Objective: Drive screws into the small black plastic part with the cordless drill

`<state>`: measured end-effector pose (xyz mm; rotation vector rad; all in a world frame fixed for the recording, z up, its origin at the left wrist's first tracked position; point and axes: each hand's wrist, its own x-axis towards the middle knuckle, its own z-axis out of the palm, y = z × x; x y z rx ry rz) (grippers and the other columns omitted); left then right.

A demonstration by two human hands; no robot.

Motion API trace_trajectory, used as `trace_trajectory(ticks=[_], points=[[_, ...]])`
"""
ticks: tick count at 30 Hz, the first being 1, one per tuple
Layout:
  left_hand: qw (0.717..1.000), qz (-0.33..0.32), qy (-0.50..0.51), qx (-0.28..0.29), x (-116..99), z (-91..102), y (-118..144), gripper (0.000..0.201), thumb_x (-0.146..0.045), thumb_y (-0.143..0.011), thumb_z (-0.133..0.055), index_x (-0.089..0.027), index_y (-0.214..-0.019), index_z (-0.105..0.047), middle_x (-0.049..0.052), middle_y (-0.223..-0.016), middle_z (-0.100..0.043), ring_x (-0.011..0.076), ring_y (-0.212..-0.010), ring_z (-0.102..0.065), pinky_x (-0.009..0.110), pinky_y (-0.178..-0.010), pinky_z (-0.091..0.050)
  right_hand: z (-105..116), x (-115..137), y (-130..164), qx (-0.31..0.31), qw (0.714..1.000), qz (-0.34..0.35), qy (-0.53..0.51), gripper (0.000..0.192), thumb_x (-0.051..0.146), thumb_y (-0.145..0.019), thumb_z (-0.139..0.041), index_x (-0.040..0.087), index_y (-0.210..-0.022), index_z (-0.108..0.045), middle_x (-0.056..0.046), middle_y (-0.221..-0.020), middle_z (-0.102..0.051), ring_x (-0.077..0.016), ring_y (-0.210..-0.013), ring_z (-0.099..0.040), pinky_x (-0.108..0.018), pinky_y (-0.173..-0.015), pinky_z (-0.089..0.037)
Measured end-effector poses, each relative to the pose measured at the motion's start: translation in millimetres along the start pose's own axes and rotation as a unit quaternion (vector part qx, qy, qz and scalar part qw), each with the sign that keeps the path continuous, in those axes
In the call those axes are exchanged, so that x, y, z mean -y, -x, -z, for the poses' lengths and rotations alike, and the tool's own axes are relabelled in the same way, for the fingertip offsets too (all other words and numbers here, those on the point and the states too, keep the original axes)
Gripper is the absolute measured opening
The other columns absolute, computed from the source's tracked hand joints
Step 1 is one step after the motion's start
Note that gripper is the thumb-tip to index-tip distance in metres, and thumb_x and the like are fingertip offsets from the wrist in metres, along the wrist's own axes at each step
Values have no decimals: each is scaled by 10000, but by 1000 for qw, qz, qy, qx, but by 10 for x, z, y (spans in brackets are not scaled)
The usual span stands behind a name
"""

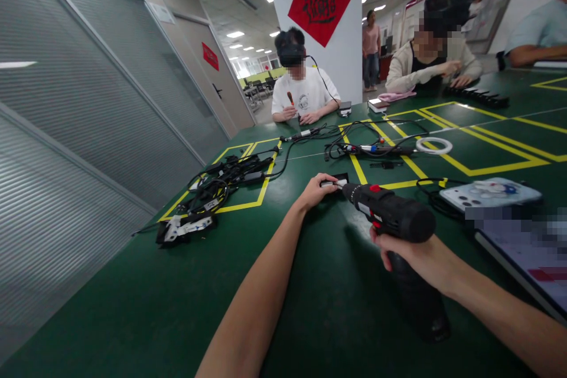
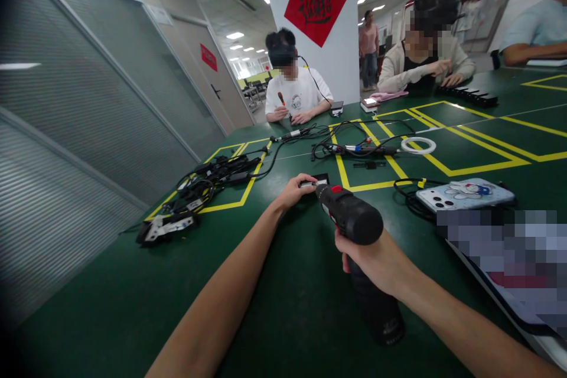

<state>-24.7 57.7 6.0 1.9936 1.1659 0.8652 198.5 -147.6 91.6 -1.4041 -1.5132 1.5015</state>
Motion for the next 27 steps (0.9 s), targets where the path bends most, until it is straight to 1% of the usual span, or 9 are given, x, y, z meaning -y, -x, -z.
trace_trajectory(ticks=[3, 7, 12, 16, 20, 23, 27], points=[[1000, 2, 7, 4, 5, 1, -3, 307, -327, -758, -678, -193, -1034, -696, 55, -1139, -643, 209, -1084, -586, 350, -1001, -438, -1, 7, 15, 5, 1000, -7, -8, 150, 349, -837, -562, 204, -826, -598, 17, -604, -625, -178, -638, -610, -313, -682, -433], [1000, 2, 15, 10, 10, -4, -4, 294, -312, -750, -681, -194, -1019, -699, 54, -1130, -648, 212, -1089, -584, 353, -1002, -439, -18, 9, 34, -7, 1000, -13, 6, 142, 343, -828, -563, 204, -823, -593, 19, -591, -623, -176, -628, -595, -308, -667, -422], [1000, 3, 15, 8, -7, -18, 12, 329, -329, -756, -669, -174, -1045, -690, 60, -1134, -643, 205, -1042, -597, 343, -968, -455, -27, 17, 41, -9, 1000, -13, 6, 123, 324, -819, -565, 205, -797, -587, 20, -584, -620, -172, -614, -590, -304, -656, -427], [1000, 2, 14, 4, -21, -19, 18, 314, -326, -752, -671, -186, -1032, -698, 53, -1135, -643, 211, -1053, -590, 351, -981, -447, -30, 8, 39, -14, 1000, 1, -13, 85, 292, -800, -578, 209, -782, -575, 28, -588, -609, -170, -606, -601, -309, -663, -446], [1000, -2, 19, 5, -18, -17, 14, 301, -316, -752, -669, -195, -1026, -701, 51, -1132, -652, 214, -1073, -586, 350, -990, -442, -23, -4, 32, -12, 1000, 11, -17, 78, 288, -798, -584, 211, -808, -581, 33, -599, -610, -166, -602, -605, -310, -665, -455], [1000, -6, 22, 7, -21, -16, 10, 301, -312, -750, -667, -190, -1023, -700, 53, -1125, -652, 214, -1071, -586, 353, -994, -438, -17, -10, 27, -6, 1000, 10, -11, 98, 308, -809, -579, 212, -830, -583, 30, -594, -615, -171, -605, -612, -315, -670, -458], [1000, -2, 24, 11, -39, -16, 7, 341, -320, -745, -664, -158, -1043, -692, 70, -1129, -648, 216, -1056, -584, 349, -989, -433, -17, -26, 19, -14, 1000, 10, -11, 98, 308, -798, -584, 210, -806, -586, 22, -581, -619, -171, -594, -613, -315, -668, -459]])
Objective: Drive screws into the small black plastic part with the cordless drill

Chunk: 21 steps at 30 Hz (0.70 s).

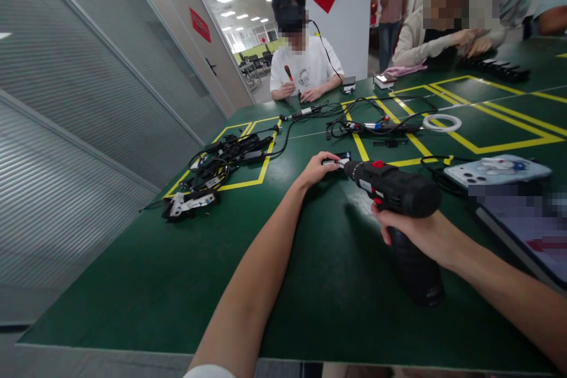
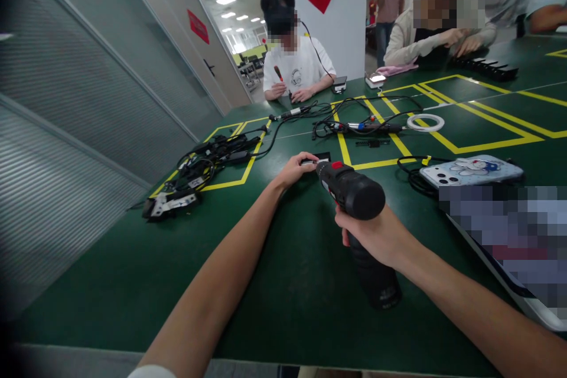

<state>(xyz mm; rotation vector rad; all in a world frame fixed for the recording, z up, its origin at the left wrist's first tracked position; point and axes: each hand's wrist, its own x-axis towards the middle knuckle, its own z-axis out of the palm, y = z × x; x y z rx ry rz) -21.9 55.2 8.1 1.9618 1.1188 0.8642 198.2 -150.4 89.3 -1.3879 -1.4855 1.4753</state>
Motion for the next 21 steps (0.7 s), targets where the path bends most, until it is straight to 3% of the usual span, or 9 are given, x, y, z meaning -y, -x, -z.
trace_trajectory(ticks=[10, 21], points=[[1000, -16, 25, 3, 69, -25, -32, 341, -327, -742, -669, -139, -1027, -684, 75, -1102, -654, 208, -1046, -577, 346, -991, -408, 15, -68, -35, -16, 1000, -6, 22, 156, 347, -780, -600, 199, -737, -622, -8, -586, -634, -175, -572, -609, -305, -606, -448], [999, -31, 35, 4, 120, -20, -55, 338, -305, -726, -675, -140, -1021, -686, 68, -1078, -658, 210, -1050, -572, 366, -1008, -393, 5, -31, -22, -26, 1000, -1, 6, 147, 355, -759, -616, 210, -783, -631, -11, -569, -623, -185, -566, -605, -319, -599, -457]])
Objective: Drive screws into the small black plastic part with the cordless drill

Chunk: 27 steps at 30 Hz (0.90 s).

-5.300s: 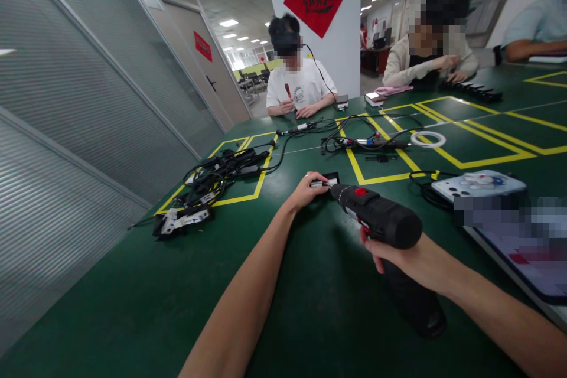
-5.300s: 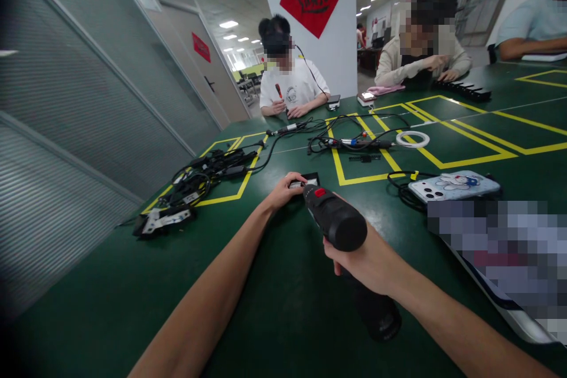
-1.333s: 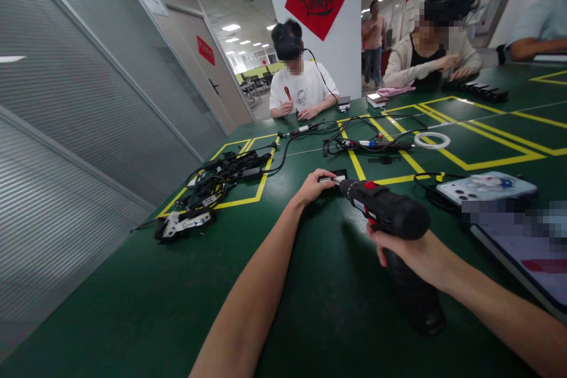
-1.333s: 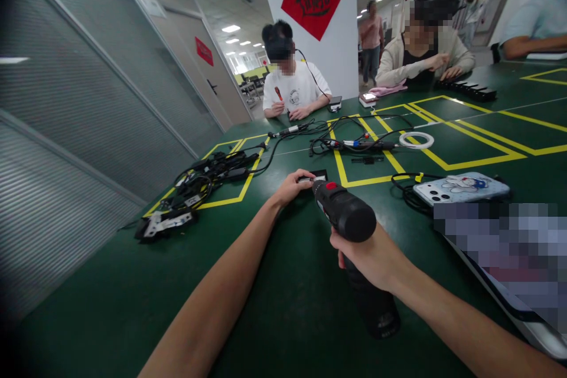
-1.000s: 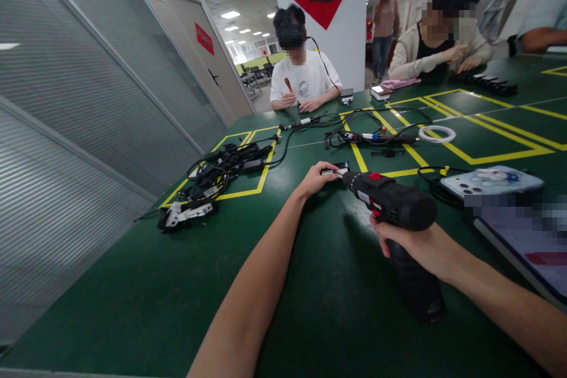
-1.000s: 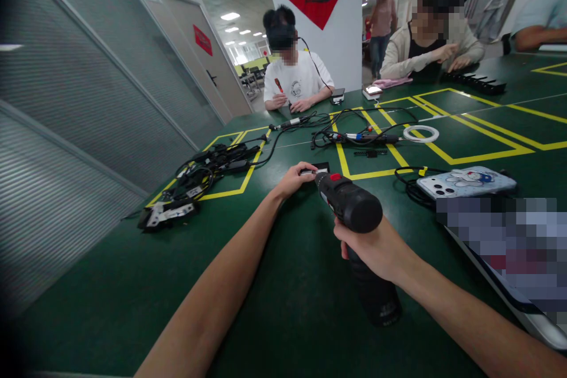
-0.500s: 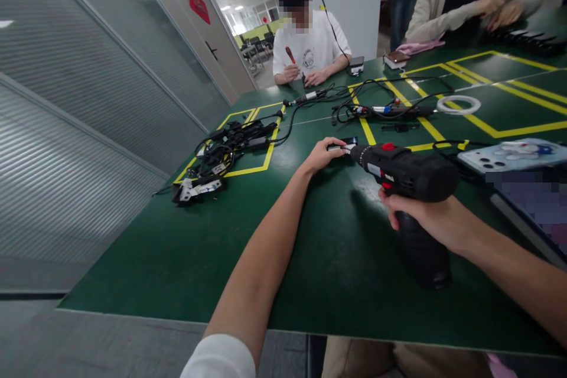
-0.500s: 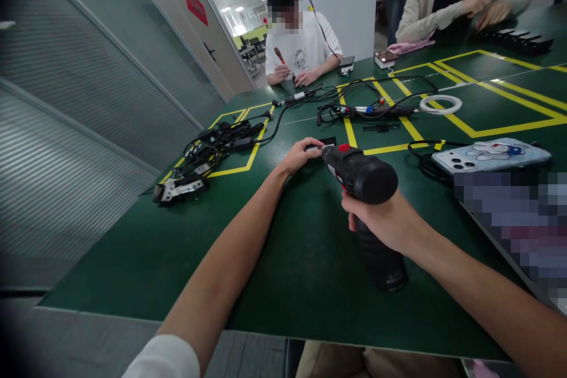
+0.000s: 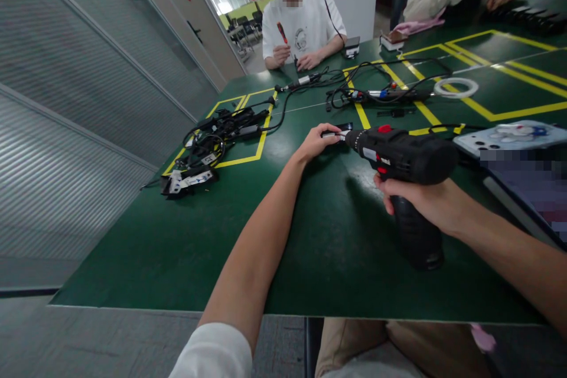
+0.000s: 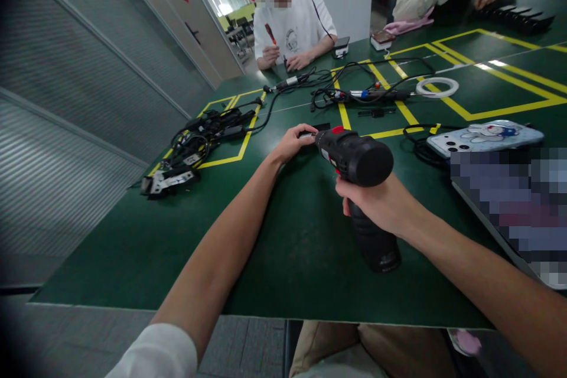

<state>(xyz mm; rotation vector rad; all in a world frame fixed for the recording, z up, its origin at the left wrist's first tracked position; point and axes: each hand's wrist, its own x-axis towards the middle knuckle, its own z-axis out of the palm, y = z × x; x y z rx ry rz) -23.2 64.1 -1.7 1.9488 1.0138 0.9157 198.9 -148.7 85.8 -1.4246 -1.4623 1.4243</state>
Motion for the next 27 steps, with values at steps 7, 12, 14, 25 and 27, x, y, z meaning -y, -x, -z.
trace_trajectory(ticks=[7, 12, 14, 25, 27], points=[[1000, 10, 10, 3, -20, 1, 7, 340, -318, -724, -684, -151, -1020, -679, 61, -1104, -656, 203, -1029, -584, 357, -983, -414, 3, -36, -16, 3, 1000, 14, 2, 149, 344, -763, -620, 197, -759, -641, -11, -572, -624, -178, -571, -596, -322, -611, -449], [1000, 17, 11, 3, -35, -1, 13, 331, -312, -735, -674, -144, -1020, -681, 67, -1102, -661, 212, -1059, -577, 361, -999, -403, 8, -60, -25, -3, 1000, 15, -4, 158, 348, -760, -625, 193, -776, -655, -9, -569, -626, -177, -568, -598, -323, -604, -458], [1000, 21, 15, 3, -31, 0, 11, 329, -308, -729, -678, -148, -1017, -682, 64, -1101, -664, 211, -1058, -578, 363, -1001, -402, 6, -48, -22, 1, 1000, 13, -7, 155, 342, -767, -618, 192, -785, -654, -9, -569, -631, -175, -566, -600, -318, -594, -456], [1000, 17, 8, 1, -74, 8, 12, 304, -301, -710, -689, -160, -980, -694, 70, -1075, -663, 219, -1043, -574, 376, -999, -395, 0, -9, -23, 6, 1000, 6, -7, 101, 282, -754, -616, 207, -686, -618, -4, -538, -632, -161, -508, -583, -296, -536, -439], [1000, 17, 10, 0, -67, 10, 12, 300, -297, -705, -694, -165, -975, -697, 67, -1074, -658, 220, -1045, -571, 379, -1002, -392, 1, -9, -23, 10, 1000, 6, -15, 74, 274, -752, -612, 207, -725, -628, -4, -544, -635, -166, -517, -590, -296, -538, -440]])
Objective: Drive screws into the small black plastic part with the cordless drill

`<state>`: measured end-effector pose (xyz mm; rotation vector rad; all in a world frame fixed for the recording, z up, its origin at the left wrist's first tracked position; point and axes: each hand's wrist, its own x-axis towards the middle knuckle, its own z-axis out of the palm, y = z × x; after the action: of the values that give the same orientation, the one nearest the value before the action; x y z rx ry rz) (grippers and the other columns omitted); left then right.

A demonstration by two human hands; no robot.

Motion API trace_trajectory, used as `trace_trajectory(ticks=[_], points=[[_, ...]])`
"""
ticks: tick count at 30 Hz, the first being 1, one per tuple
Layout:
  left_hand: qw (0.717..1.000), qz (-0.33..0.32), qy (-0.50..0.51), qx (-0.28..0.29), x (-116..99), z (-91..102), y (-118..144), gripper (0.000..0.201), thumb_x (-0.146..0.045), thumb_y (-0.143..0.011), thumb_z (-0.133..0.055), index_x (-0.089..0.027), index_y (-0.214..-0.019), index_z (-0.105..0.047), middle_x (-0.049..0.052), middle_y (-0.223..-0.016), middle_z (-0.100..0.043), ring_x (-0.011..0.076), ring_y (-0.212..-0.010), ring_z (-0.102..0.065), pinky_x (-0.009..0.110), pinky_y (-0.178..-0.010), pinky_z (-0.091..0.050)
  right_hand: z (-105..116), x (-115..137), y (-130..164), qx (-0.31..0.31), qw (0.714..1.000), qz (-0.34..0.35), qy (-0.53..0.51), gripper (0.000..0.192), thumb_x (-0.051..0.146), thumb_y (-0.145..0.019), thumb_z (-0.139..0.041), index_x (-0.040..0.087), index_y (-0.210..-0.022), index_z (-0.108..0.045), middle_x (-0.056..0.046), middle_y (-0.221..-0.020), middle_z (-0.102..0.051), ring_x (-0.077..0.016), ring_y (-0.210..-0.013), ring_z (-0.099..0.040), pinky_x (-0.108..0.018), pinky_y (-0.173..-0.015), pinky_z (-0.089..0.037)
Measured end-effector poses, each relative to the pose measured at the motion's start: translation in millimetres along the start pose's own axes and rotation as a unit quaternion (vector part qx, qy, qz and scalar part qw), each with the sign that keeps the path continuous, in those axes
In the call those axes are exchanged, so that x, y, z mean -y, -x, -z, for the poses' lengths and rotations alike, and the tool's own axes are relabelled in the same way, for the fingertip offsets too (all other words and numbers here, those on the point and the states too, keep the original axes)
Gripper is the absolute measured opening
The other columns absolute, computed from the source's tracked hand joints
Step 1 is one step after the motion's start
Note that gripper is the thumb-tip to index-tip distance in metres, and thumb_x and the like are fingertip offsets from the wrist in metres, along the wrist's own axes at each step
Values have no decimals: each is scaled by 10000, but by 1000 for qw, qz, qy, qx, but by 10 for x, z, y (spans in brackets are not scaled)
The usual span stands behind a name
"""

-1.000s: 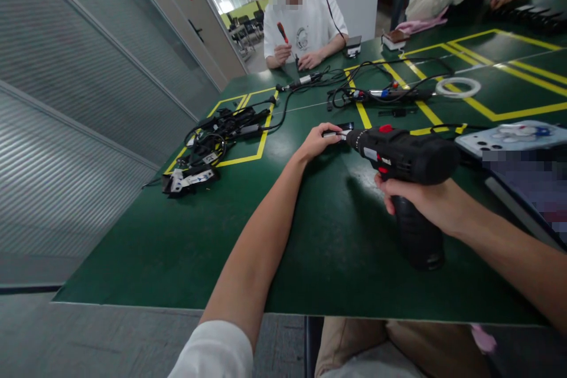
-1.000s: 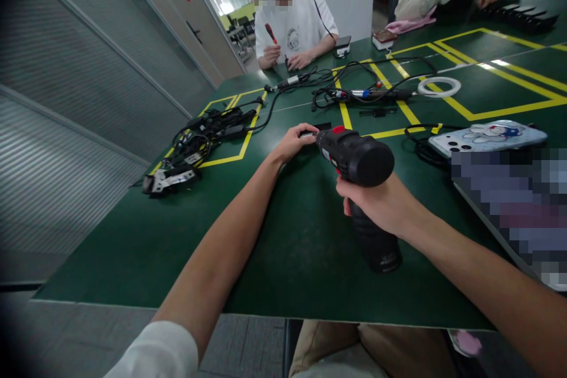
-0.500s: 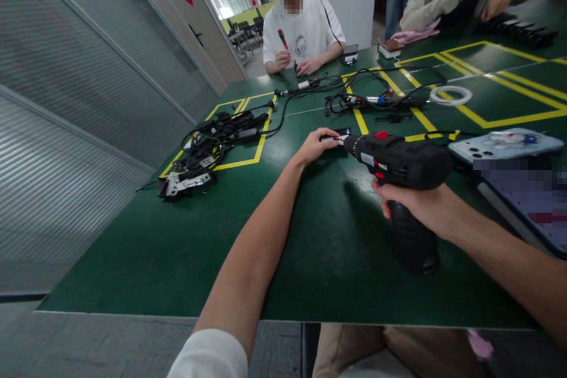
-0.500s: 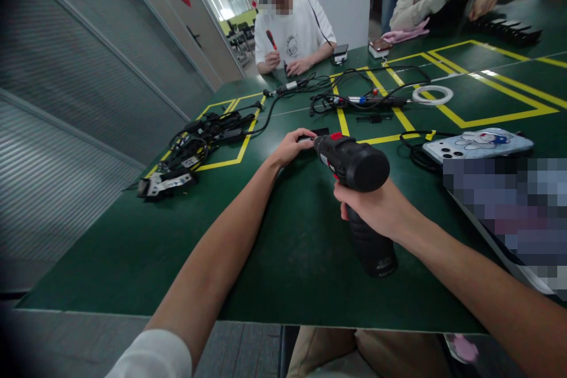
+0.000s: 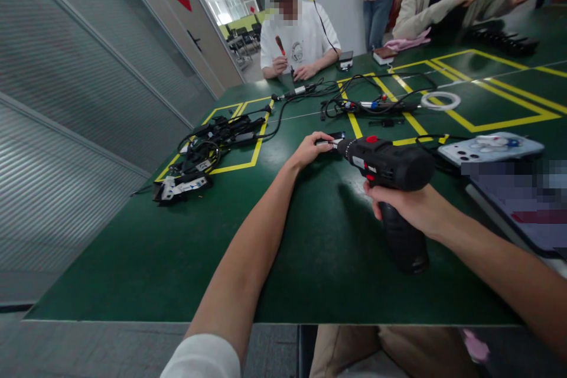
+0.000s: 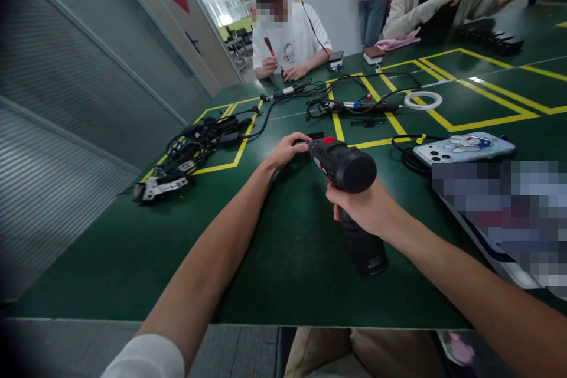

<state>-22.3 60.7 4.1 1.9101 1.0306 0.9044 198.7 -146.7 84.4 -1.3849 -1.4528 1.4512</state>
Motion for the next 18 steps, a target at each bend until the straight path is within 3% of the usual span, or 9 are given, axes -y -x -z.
trace_trajectory(ticks=[18], points=[[998, 18, 49, -23, 73, -15, -16, 292, -287, -679, -721, -178, -950, -706, 58, -1072, -666, 207, -1012, -590, 367, -974, -425, -16, 16, -10, -4, 999, 17, -39, 58, 210, -720, -609, 189, -773, -606, 11, -516, -602, -154, -487, -577, -284, -521, -433]])
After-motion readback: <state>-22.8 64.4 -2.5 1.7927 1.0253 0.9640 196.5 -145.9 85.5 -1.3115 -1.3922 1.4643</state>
